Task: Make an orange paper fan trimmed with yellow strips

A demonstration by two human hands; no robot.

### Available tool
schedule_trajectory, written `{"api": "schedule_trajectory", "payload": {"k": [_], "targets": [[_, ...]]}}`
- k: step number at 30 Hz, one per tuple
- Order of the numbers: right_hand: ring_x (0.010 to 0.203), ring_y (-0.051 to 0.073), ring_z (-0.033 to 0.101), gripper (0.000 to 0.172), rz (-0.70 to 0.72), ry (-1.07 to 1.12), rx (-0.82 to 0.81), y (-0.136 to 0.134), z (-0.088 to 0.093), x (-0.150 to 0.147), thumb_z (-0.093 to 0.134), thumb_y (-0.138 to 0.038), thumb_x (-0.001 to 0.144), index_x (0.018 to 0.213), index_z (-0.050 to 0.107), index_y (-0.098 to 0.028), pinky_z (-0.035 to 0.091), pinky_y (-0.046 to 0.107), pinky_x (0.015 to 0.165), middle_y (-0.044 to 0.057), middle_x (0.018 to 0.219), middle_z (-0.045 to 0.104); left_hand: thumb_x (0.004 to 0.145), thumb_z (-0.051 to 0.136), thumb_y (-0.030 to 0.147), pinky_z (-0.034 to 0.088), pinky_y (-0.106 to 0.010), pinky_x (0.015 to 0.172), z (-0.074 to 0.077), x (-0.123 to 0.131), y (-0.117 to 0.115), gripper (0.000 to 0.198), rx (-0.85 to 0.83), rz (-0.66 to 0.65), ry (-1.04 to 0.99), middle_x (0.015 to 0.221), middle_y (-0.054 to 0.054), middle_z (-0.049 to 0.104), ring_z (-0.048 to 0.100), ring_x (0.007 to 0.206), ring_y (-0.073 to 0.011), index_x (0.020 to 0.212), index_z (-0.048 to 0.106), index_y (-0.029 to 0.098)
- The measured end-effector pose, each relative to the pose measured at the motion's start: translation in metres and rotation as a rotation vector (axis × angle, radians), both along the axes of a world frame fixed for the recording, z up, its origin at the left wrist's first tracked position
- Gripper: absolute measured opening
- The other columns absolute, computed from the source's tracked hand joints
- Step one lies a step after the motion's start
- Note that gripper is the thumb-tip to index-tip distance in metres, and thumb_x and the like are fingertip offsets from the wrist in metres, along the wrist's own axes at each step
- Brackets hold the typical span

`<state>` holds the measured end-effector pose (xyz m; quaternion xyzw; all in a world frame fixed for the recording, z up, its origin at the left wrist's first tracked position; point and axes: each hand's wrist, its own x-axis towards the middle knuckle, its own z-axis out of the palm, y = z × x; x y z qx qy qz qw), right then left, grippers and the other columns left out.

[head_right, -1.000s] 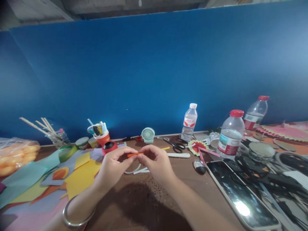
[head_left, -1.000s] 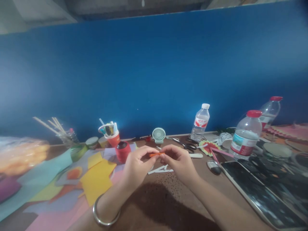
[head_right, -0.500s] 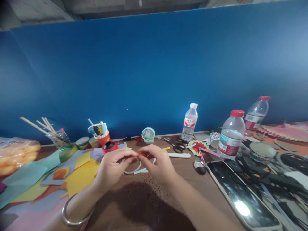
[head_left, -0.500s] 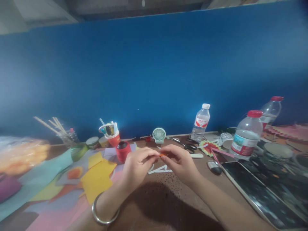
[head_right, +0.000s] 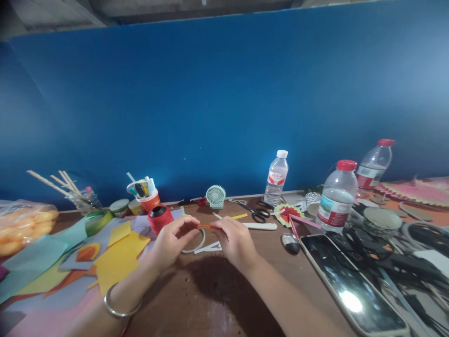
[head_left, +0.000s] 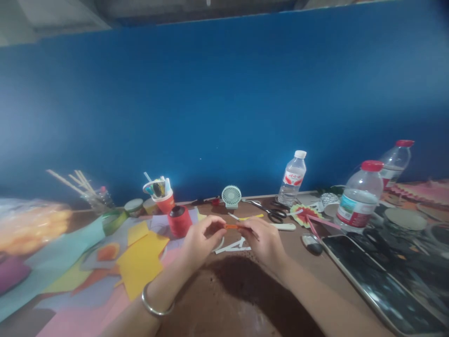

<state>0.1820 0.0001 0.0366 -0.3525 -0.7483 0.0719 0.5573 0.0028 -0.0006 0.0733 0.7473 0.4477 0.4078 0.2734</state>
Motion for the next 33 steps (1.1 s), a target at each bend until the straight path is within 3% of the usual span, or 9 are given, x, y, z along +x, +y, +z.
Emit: {"api": "schedule_trajectory", "payload": {"k": [4,10,16,24,33], "targets": [[0.064,0.015,0.057,0.013,0.025,-0.061,-0.126,-0.001,-0.02,-0.007,0.05,-0.022,0.084,0.079,0.061,-0.019,0.044,0.025,0.06,0.004,0.07,0.062,0.074,0.06,0.026,0.048,-0.033,0.074,-0.025,-0.003,-0.005,0.017,-0.027,-0.018,0.053,0.089,-0.004,0.064,0.059,0.08,-0.019,0.09,0.059,0.02],[0.064,0.015,0.058,0.014,0.101,-0.091,-0.299,-0.01,-0.033,-0.012,0.049,-0.023,0.085,0.079,0.062,-0.02,0.043,0.025,0.059,0.004,0.07,0.062,0.077,0.055,0.019,0.049,-0.027,0.065,-0.053,-0.013,-0.015,0.01,-0.236,0.057,-0.111,0.079,-0.001,0.062,0.06,0.072,-0.0154,0.087,0.055,0.02],[0.067,0.015,0.058,0.014,0.116,-0.102,-0.463,-0.013,-0.033,-0.01,0.051,-0.024,0.084,0.08,0.063,-0.02,0.043,0.024,0.062,0.003,0.072,0.063,0.079,0.055,0.024,0.047,-0.025,0.064,-0.049,-0.022,-0.013,0.005,-0.122,-0.001,0.126,0.08,0.0,0.061,0.057,0.072,-0.0139,0.083,0.057,0.021],[0.065,0.014,0.058,0.01,0.187,-0.081,-0.41,-0.012,-0.03,-0.007,0.052,-0.02,0.083,0.081,0.062,-0.021,0.045,0.023,0.061,0.003,0.072,0.064,0.081,0.052,0.017,0.045,-0.027,0.066,-0.054,-0.03,-0.009,0.006,0.149,-0.125,0.23,0.079,-0.003,0.061,0.055,0.073,-0.0147,0.083,0.057,0.018],[0.064,0.015,0.059,0.011,0.266,-0.116,-0.394,-0.009,-0.028,-0.004,0.052,-0.025,0.083,0.081,0.062,-0.02,0.044,0.024,0.06,0.003,0.071,0.064,0.078,0.052,0.015,0.045,-0.026,0.062,-0.055,-0.027,-0.012,0.008,0.243,-0.084,0.212,0.073,-0.002,0.061,0.054,0.066,-0.0133,0.08,0.06,0.018]]}}
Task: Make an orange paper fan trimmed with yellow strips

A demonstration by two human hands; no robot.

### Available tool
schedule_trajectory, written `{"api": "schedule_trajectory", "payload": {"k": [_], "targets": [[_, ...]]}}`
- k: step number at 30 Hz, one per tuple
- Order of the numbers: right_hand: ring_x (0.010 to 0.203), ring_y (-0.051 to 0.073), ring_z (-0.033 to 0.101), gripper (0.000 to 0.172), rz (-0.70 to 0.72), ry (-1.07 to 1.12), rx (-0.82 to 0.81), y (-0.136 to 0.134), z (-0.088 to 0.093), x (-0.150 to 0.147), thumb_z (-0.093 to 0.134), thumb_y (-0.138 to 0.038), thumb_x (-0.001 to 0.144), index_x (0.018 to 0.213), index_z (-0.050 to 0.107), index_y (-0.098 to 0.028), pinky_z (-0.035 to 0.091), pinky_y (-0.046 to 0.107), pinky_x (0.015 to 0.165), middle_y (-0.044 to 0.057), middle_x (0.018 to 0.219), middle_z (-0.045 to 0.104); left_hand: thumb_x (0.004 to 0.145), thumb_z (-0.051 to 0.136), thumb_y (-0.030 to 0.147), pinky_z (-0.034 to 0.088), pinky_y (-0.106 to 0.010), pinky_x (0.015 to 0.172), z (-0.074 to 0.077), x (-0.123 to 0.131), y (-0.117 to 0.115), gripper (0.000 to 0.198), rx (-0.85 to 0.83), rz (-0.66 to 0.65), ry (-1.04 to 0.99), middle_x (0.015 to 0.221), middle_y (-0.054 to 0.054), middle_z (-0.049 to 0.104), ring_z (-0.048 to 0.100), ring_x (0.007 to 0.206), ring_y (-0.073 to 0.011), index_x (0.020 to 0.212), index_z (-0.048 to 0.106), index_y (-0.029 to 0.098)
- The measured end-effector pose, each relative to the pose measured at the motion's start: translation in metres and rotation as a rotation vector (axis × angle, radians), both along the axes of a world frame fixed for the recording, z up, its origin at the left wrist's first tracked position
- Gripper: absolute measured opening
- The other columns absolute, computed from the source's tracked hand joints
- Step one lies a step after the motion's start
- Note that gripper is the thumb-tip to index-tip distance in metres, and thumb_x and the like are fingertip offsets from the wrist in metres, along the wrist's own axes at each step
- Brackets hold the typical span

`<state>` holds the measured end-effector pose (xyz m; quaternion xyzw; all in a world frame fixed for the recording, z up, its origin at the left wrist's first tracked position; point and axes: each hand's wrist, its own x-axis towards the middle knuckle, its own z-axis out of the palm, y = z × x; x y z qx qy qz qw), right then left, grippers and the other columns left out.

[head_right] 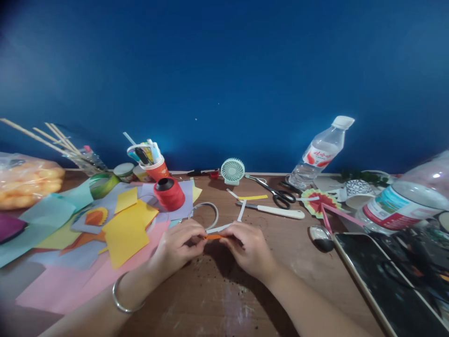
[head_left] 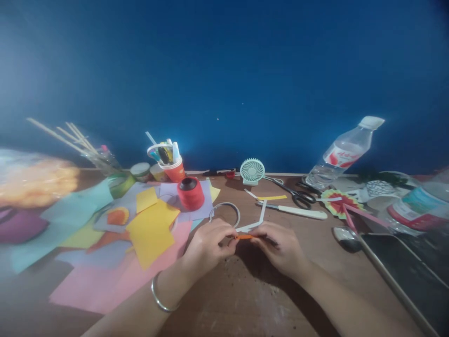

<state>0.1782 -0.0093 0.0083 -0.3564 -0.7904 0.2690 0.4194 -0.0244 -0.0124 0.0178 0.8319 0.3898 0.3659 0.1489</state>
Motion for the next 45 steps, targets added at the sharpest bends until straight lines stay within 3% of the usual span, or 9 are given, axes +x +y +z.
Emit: {"api": "schedule_trajectory", "payload": {"k": [7,13,18,29,38,45], "targets": [[0.065,0.016,0.058,0.014,0.003,-0.024,-0.012,0.0005,-0.0042,-0.0002,0.051,-0.027,0.084,0.081,0.062,-0.019,0.043,0.025,0.061,0.005,0.072,0.063,0.076,0.057,0.017,0.046,-0.025,0.06,0.003,-0.0027,-0.0007,0.006,-0.067,-0.024,-0.077,0.07,-0.002,0.063,0.057,0.063,-0.0127,0.076,0.063,0.018],[0.062,0.014,0.055,0.014,0.017,0.003,0.035,0.0036,-0.004,-0.0039,0.049,-0.025,0.084,0.08,0.062,-0.02,0.042,0.024,0.058,0.003,0.067,0.06,0.08,0.055,0.025,0.049,-0.024,0.06,0.0073,-0.0075,0.004,0.011,-0.219,-0.005,-0.068,0.08,-0.004,0.065,0.06,0.069,-0.0138,0.085,0.063,0.019],[0.062,0.014,0.054,0.012,0.065,-0.011,0.045,0.0036,-0.0044,-0.0077,0.049,-0.021,0.084,0.083,0.061,-0.02,0.041,0.024,0.058,0.003,0.068,0.058,0.077,0.06,0.027,0.048,-0.03,0.071,0.0074,-0.0072,0.0056,0.019,-0.076,-0.093,-0.028,0.086,-0.005,0.068,0.06,0.078,-0.0168,0.095,0.063,0.02],[0.063,0.014,0.053,0.011,0.117,-0.009,-0.007,0.0042,-0.0045,-0.0062,0.051,-0.023,0.084,0.081,0.061,-0.019,0.04,0.024,0.058,0.003,0.068,0.058,0.081,0.056,0.027,0.046,-0.03,0.067,0.0077,-0.0066,0.0057,0.012,-0.078,-0.208,0.028,0.068,-0.002,0.068,0.06,0.065,-0.0142,0.079,0.066,0.02],[0.066,0.014,0.054,0.01,0.08,0.004,0.077,0.0004,-0.0025,-0.0098,0.05,-0.015,0.083,0.083,0.06,-0.019,0.041,0.024,0.061,0.004,0.072,0.061,0.082,0.053,0.017,0.043,-0.027,0.059,0.006,-0.0051,-0.0025,0.011,0.076,-0.095,0.113,0.069,-0.002,0.067,0.056,0.062,-0.0136,0.085,0.064,0.019],[0.064,0.013,0.053,0.005,0.131,0.044,0.07,-0.0023,-0.0023,-0.0086,0.054,-0.015,0.081,0.082,0.058,-0.017,0.04,0.023,0.06,0.003,0.07,0.06,0.081,0.056,0.017,0.042,-0.025,0.056,0.0044,-0.0058,-0.0032,0.007,0.133,-0.142,0.038,0.064,-0.002,0.064,0.055,0.058,-0.0125,0.078,0.062,0.016]]}}
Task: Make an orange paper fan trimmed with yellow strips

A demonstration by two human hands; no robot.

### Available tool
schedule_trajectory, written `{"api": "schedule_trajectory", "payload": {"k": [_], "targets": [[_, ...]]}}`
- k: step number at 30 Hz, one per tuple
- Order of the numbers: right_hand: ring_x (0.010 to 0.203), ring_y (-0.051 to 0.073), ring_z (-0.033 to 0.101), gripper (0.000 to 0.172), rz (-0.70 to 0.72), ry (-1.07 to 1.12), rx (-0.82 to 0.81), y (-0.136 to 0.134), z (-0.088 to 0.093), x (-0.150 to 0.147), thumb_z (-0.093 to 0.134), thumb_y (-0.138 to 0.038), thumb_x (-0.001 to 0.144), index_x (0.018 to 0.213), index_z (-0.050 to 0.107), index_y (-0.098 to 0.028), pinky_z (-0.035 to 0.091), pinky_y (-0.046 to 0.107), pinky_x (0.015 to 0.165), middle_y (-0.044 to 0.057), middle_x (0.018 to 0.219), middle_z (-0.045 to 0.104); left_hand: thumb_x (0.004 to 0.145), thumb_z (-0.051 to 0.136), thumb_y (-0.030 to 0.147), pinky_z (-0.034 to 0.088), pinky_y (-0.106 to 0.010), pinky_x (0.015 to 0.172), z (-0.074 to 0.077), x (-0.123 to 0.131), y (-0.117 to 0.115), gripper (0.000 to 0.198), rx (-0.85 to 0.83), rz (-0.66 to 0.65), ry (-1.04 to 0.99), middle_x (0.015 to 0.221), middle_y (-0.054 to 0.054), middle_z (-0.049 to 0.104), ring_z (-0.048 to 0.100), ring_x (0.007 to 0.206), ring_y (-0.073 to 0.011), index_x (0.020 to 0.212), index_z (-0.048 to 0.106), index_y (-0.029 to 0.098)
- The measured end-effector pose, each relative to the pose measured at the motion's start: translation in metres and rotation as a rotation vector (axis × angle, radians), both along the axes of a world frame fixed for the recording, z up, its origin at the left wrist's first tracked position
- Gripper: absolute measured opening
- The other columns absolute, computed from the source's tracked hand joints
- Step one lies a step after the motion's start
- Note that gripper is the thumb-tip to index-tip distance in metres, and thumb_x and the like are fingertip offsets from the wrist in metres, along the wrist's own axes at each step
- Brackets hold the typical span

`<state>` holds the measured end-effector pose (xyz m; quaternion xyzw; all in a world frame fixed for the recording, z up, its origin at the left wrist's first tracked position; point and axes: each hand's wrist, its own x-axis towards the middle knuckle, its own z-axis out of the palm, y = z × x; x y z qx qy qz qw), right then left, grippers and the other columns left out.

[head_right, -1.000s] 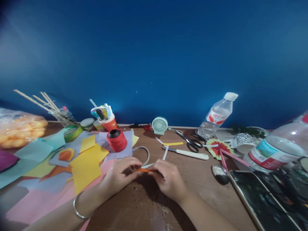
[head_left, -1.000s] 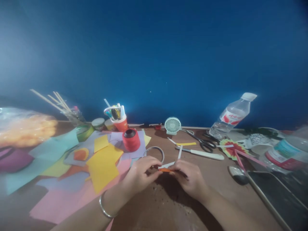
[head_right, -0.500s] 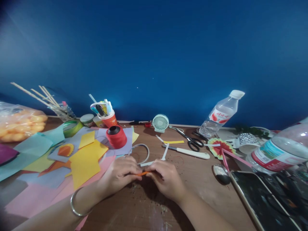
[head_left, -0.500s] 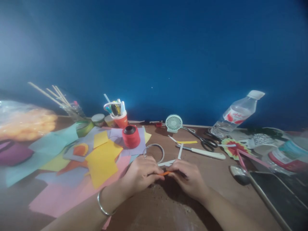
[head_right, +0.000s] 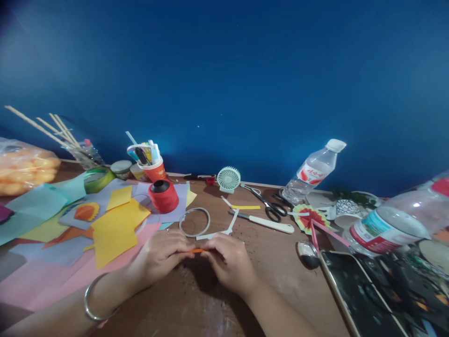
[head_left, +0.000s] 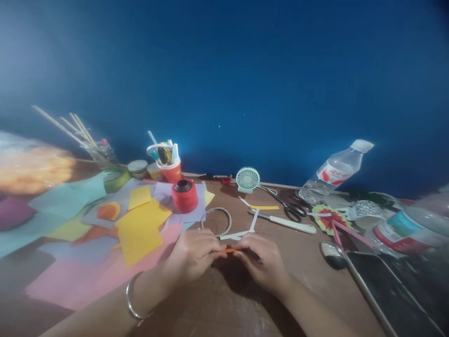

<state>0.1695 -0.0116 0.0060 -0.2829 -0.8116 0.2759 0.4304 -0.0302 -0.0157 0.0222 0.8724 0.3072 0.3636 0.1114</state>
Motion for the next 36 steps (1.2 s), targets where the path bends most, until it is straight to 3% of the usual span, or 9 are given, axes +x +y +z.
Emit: {"api": "schedule_trajectory", "payload": {"k": [6,13,20,25,28,30,34,36], "targets": [[0.063,0.013,0.051,0.007,-0.018,-0.023,0.027,0.0,0.002,0.004,0.052,-0.014,0.082,0.08,0.058,-0.016,0.039,0.022,0.059,0.004,0.068,0.058,0.081,0.057,0.022,0.04,-0.024,0.054,0.005,0.0,0.0,0.01,0.028,0.018,0.003,0.059,0.001,0.062,0.052,0.054,-0.0112,0.073,0.061,0.017],[0.063,0.013,0.053,0.01,-0.068,-0.042,0.002,0.004,0.004,0.007,0.05,-0.016,0.083,0.081,0.06,-0.017,0.039,0.022,0.059,0.003,0.069,0.058,0.079,0.06,0.021,0.041,-0.026,0.061,0.002,-0.002,0.001,0.004,0.08,0.07,-0.002,0.069,0.001,0.064,0.053,0.065,-0.0134,0.081,0.059,0.017],[0.064,0.013,0.052,0.013,-0.036,-0.046,-0.002,0.005,0.002,0.003,0.049,-0.02,0.085,0.08,0.061,-0.016,0.039,0.023,0.06,0.004,0.069,0.057,0.086,0.047,0.031,0.032,-0.028,0.05,0.008,-0.002,0.003,0.027,0.236,0.123,0.403,0.06,-0.002,0.054,0.045,0.057,-0.0148,0.065,0.054,0.015],[0.065,0.013,0.052,0.014,0.005,-0.014,-0.014,0.005,0.001,0.002,0.049,-0.021,0.085,0.08,0.061,-0.016,0.039,0.024,0.061,0.004,0.07,0.057,0.087,0.043,0.021,0.026,-0.029,0.047,0.009,-0.001,0.001,0.03,0.376,0.044,0.435,0.053,0.0,0.049,0.04,0.051,-0.0133,0.058,0.05,0.017],[0.068,0.014,0.053,0.012,0.038,0.061,-0.109,0.007,-0.001,0.0,0.052,-0.021,0.082,0.077,0.062,-0.017,0.04,0.025,0.064,0.003,0.072,0.058,0.086,0.044,0.019,0.026,-0.029,0.048,0.009,-0.001,0.0,0.029,0.394,0.013,0.458,0.053,0.0,0.049,0.04,0.051,-0.0133,0.057,0.05,0.017],[0.072,0.014,0.055,0.009,0.072,0.179,-0.285,0.01,-0.004,-0.002,0.06,-0.02,0.077,0.085,0.063,-0.019,0.041,0.026,0.066,0.002,0.077,0.059,0.085,0.045,0.018,0.026,-0.029,0.049,0.009,-0.001,-0.001,0.029,0.398,0.017,0.448,0.053,0.0,0.049,0.039,0.051,-0.0135,0.056,0.049,0.017],[0.072,0.014,0.057,0.066,0.187,0.424,-0.652,0.015,-0.011,-0.008,0.079,-0.014,0.051,0.111,0.053,-0.025,0.045,0.027,0.066,-0.001,0.083,0.058,0.084,0.043,0.016,0.025,-0.029,0.048,0.011,-0.001,-0.001,0.03,0.406,0.017,0.368,0.052,0.0,0.048,0.037,0.05,-0.0132,0.056,0.05,0.016],[0.073,0.015,0.057,0.071,0.235,0.444,-0.717,0.015,-0.011,-0.008,0.082,-0.013,0.045,0.109,0.054,-0.024,0.045,0.028,0.067,-0.001,0.081,0.058,0.085,0.042,0.016,0.025,-0.029,0.048,0.011,-0.001,-0.002,0.029,0.4,0.013,0.341,0.051,-0.001,0.049,0.037,0.05,-0.0131,0.056,0.05,0.016]]}}
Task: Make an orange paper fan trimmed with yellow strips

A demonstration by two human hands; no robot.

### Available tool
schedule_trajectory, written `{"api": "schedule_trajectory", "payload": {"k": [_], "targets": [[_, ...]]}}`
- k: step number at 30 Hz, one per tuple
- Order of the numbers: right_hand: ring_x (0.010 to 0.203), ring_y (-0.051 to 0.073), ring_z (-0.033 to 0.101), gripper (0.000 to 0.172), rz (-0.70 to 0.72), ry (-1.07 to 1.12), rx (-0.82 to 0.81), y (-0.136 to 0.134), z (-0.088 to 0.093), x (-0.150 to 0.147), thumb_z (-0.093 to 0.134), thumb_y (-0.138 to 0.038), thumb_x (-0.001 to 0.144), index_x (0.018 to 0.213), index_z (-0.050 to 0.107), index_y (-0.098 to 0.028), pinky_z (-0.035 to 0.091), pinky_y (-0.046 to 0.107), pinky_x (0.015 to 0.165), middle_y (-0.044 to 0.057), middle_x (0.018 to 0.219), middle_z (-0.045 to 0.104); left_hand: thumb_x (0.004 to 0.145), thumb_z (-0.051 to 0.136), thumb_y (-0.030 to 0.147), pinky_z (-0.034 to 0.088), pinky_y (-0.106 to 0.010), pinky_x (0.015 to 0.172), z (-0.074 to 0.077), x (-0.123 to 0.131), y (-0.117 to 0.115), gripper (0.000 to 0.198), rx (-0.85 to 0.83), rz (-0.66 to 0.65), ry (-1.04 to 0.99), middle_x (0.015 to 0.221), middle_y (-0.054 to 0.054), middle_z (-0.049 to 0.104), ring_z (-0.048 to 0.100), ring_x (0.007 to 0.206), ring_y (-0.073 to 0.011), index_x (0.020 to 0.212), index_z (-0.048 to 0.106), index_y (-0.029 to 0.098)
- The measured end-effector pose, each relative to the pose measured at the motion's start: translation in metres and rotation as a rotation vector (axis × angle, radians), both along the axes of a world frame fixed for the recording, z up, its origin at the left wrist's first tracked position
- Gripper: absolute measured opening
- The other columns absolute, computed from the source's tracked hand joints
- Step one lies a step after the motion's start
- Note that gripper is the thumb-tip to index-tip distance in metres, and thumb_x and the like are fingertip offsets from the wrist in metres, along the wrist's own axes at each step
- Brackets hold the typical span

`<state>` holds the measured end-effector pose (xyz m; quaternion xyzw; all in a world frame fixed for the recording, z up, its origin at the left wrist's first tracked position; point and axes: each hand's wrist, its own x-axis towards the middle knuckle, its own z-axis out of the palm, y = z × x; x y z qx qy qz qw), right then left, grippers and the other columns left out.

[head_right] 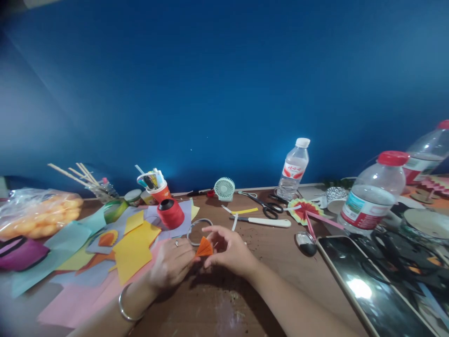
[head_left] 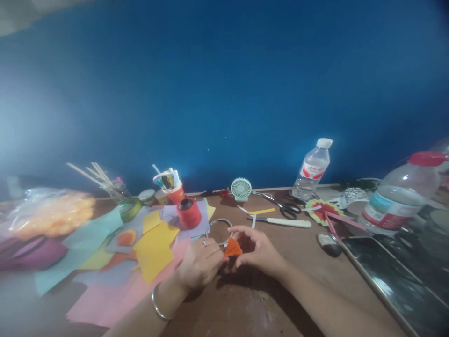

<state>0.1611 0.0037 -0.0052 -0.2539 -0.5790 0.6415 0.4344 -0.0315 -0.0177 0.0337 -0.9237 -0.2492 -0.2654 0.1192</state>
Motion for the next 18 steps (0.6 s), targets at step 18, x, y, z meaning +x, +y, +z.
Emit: {"api": "schedule_trajectory", "payload": {"k": [18], "targets": [[0.071,0.013,0.057,0.036,0.213,0.093,-0.222,-0.0046,0.0027,-0.0043,0.075,-0.02,0.058,0.087,0.056,-0.013,0.044,0.023,0.063,0.001,0.079,0.06,0.084,0.044,0.018,0.025,-0.029,0.051,-0.0046,0.0003,0.0011,0.028,-0.041,0.074,0.065,0.053,-0.001,0.05,0.04,0.052,-0.0135,0.056,0.048,0.016]]}}
